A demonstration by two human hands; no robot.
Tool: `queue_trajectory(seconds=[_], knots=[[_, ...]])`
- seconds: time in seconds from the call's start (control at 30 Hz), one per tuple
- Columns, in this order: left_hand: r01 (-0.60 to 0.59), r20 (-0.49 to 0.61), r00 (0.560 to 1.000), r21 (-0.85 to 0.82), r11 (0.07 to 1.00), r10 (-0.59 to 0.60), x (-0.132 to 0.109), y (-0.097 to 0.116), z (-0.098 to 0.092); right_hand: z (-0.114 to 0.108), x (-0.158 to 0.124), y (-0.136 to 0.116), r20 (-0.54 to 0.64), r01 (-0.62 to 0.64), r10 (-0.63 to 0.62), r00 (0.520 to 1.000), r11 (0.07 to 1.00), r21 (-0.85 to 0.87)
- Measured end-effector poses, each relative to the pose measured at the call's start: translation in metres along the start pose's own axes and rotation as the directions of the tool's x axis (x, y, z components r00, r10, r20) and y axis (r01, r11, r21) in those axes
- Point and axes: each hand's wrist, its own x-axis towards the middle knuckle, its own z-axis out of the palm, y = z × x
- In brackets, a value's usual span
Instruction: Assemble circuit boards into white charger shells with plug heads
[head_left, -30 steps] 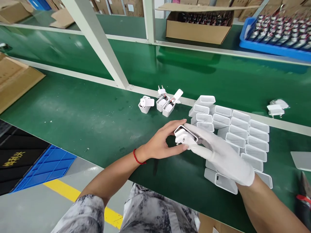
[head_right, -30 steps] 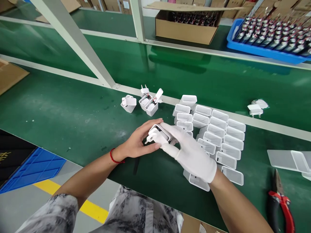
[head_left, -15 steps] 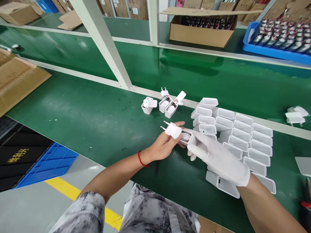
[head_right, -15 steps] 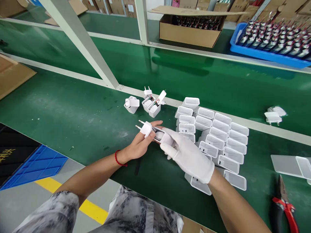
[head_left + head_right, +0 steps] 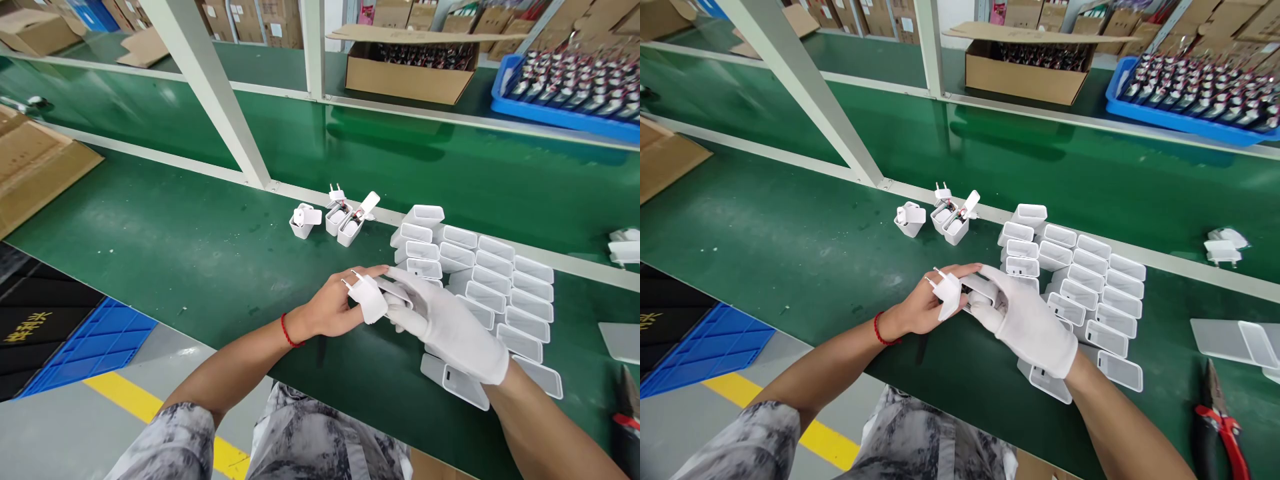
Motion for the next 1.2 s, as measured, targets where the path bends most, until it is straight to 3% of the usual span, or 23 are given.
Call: queue_trajectory(seconds=[0.17,0.27,0.4,0.6,0.73,0.83,0.9,1.07,1.2], knots=[[0.012,0.09,0.996,-0.016,1.0,-0.01,0.002,0.001,-0.003,-0.001,-0.002,-0.002,0.027,0.045,-0.044,0.999,0.999,-0.024],[-0.035,0.032,0.999,0.001,0.999,0.035,0.0,-0.001,-0.001,-0.002,-0.001,-0.002,0.027,0.078,-0.08,0.996,0.996,0.045],[-0.079,0.011,0.997,0.036,0.996,0.079,-0.002,-0.004,0.003,-0.002,0.0,0.001,0.037,0.032,-0.038,0.999,0.99,0.14],[-0.191,0.049,0.981,0.125,0.973,0.187,-0.003,0.001,0.006,0.001,-0.002,-0.003,-0.029,0.026,-0.022,0.999,0.99,0.139],[-0.211,0.046,0.977,0.169,0.963,0.206,-0.005,0.003,0.008,0.003,-0.004,-0.008,-0.064,0.054,-0.052,0.997,0.998,0.028],[-0.179,0.048,0.984,0.177,0.968,0.174,-0.005,0.004,0.007,0.001,-0.004,-0.006,-0.069,0.036,-0.034,0.997,0.999,0.035],[-0.163,0.04,0.987,0.175,0.971,0.158,-0.003,0.005,0.006,-0.005,-0.005,-0.003,-0.033,-0.003,0.005,0.999,0.997,0.072],[-0.227,0.018,0.973,0.189,0.955,0.228,0.002,0.008,0.003,-0.021,-0.009,0.0,0.185,-0.047,0.016,0.983,0.985,0.163],[-0.205,0.048,0.979,0.207,0.957,0.2,0.0,0.008,0.005,-0.013,-0.005,-0.002,0.213,-0.052,0.042,0.976,0.998,0.045]])
